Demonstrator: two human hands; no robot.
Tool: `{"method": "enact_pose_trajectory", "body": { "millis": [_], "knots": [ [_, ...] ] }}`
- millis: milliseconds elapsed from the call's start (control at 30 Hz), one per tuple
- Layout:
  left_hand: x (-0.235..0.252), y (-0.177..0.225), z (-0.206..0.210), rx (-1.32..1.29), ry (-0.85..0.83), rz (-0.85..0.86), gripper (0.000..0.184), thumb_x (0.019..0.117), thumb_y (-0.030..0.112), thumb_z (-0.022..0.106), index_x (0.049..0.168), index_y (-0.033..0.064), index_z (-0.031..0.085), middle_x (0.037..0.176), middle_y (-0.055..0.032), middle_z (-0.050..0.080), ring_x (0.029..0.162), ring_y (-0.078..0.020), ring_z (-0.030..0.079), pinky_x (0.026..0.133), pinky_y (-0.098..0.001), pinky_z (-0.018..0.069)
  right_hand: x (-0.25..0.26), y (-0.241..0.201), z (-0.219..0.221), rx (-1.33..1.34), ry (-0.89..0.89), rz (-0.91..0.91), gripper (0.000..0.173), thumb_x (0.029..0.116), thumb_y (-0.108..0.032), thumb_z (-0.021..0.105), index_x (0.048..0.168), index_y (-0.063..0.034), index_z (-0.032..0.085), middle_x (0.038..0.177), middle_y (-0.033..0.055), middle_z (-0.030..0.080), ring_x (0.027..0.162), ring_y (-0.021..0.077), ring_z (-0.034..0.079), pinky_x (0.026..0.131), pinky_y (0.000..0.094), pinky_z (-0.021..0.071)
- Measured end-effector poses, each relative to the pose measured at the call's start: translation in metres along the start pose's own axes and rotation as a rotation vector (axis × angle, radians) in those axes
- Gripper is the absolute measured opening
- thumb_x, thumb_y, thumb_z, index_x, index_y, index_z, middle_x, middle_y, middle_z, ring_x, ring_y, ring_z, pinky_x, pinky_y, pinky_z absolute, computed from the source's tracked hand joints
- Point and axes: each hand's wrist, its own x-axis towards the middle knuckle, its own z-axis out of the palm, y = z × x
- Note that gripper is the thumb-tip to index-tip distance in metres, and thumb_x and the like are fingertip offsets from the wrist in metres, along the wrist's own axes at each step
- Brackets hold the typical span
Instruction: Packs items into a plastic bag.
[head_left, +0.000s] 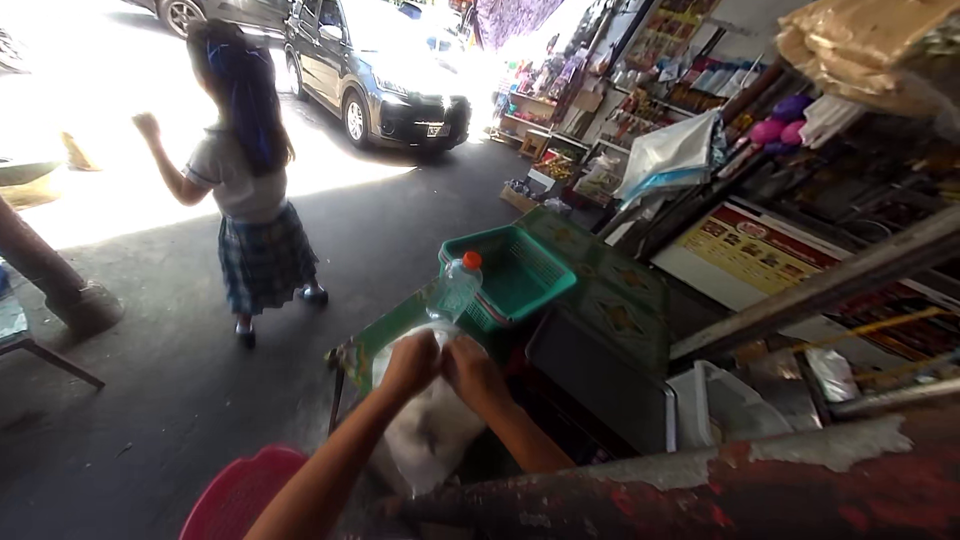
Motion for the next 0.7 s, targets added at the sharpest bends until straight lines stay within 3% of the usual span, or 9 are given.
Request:
{"method": "enact_pose_trajectory", "body": {
  "millis": [100,200,300,400,467,533,567,633,700],
  "knots": [
    [0.0,0.009,-0.001,0.046,0.02,0.075,0.025,0.0963,0.014,0.059,0.104,-0.009,0.065,0.097,-0.0225,0.069,0.095,-0.0351,0.067,0.088,-0.051,0.0512,0.002,-0.003,-0.007,-0.067,0.024,-0.053,0.024,0.0969,-0.012,0.062,0.101,0.0091,0.07,0.101,0.0257,0.07,0.101,0.0416,0.069,0.09,0.0495,0.0556],
    [0.004,0.0,0.009,-0.039,0.033,0.156,0.023,0.0956,0.012,0.06,0.104,-0.0086,0.067,0.099,-0.0212,0.071,0.094,-0.0318,0.069,0.09,-0.0474,0.0531,-0.009,0.01,-0.021,0.078,-0.017,-0.086,0.025,0.0969,-0.014,0.062,0.098,0.0087,0.071,0.098,0.0239,0.07,0.098,0.0369,0.069,0.091,0.0468,0.0542],
    [0.006,-0.007,0.02,-0.132,0.041,0.161,0.023,0.0953,0.01,0.058,0.104,-0.0085,0.067,0.097,-0.0197,0.071,0.091,-0.0278,0.07,0.087,-0.044,0.0546,-0.031,0.034,-0.033,0.349,0.045,-0.106,0.023,0.0957,-0.015,0.064,0.093,0.0074,0.069,0.092,0.0167,0.068,0.087,0.0185,0.066,0.081,0.0299,0.0544],
    [0.011,-0.005,0.019,-0.182,0.038,0.083,0.022,0.0946,0.011,0.059,0.104,-0.0072,0.067,0.092,-0.0173,0.069,0.086,-0.025,0.067,0.084,-0.0429,0.0531,-0.052,0.042,-0.045,0.644,0.176,0.072,0.015,0.0936,-0.011,0.064,0.096,0.0042,0.065,0.093,0.0034,0.066,0.081,0.0013,0.065,0.074,0.0184,0.0569],
    [0.016,0.0,0.013,-0.162,0.043,0.007,0.022,0.0941,0.014,0.061,0.103,-0.0054,0.065,0.09,-0.0163,0.066,0.085,-0.0264,0.064,0.081,-0.0457,0.0509,-0.051,0.041,-0.057,0.537,0.209,0.125,0.027,0.0943,-0.017,0.067,0.11,0.0046,0.064,0.103,0.0085,0.068,0.086,0.0067,0.068,0.073,0.0225,0.0587],
    [0.017,0.012,0.007,-0.137,0.025,-0.023,0.022,0.0939,0.016,0.061,0.103,-0.0039,0.064,0.09,-0.0158,0.066,0.085,-0.0271,0.064,0.081,-0.0473,0.0504,-0.042,0.04,-0.063,0.272,0.152,0.074,0.053,0.0934,-0.034,0.07,0.129,0.004,0.06,0.121,0.0178,0.067,0.105,0.0215,0.068,0.084,0.0352,0.059],
    [0.017,0.021,0.006,-0.131,0.019,-0.012,0.023,0.0938,0.017,0.062,0.103,-0.0039,0.064,0.09,-0.0156,0.066,0.086,-0.0271,0.064,0.081,-0.0473,0.0506,-0.036,0.039,-0.063,0.141,0.112,0.039,0.056,0.094,-0.038,0.069,0.131,0.0032,0.06,0.123,0.0196,0.067,0.11,0.0285,0.068,0.089,0.0433,0.0575],
    [0.014,0.036,0.007,-0.143,0.033,0.04,0.022,0.0932,0.016,0.062,0.102,-0.0044,0.064,0.088,-0.0147,0.066,0.084,-0.0259,0.064,0.08,-0.0459,0.0511,-0.027,0.037,-0.053,-0.049,0.138,-0.067,0.036,0.0965,-0.029,0.066,0.113,0.0025,0.071,0.107,0.0204,0.072,0.096,0.0355,0.072,0.08,0.0525,0.0582],
    [0.015,0.035,0.012,-0.227,0.028,0.078,0.023,0.093,0.015,0.062,0.103,-0.0058,0.064,0.087,-0.0147,0.066,0.082,-0.0243,0.064,0.079,-0.0442,0.0515,-0.026,0.037,-0.049,-0.029,0.35,-0.104,0.023,0.0954,-0.017,0.063,0.095,0.003,0.074,0.091,0.0159,0.074,0.084,0.0281,0.074,0.073,0.0466,0.0597]
  ]
}}
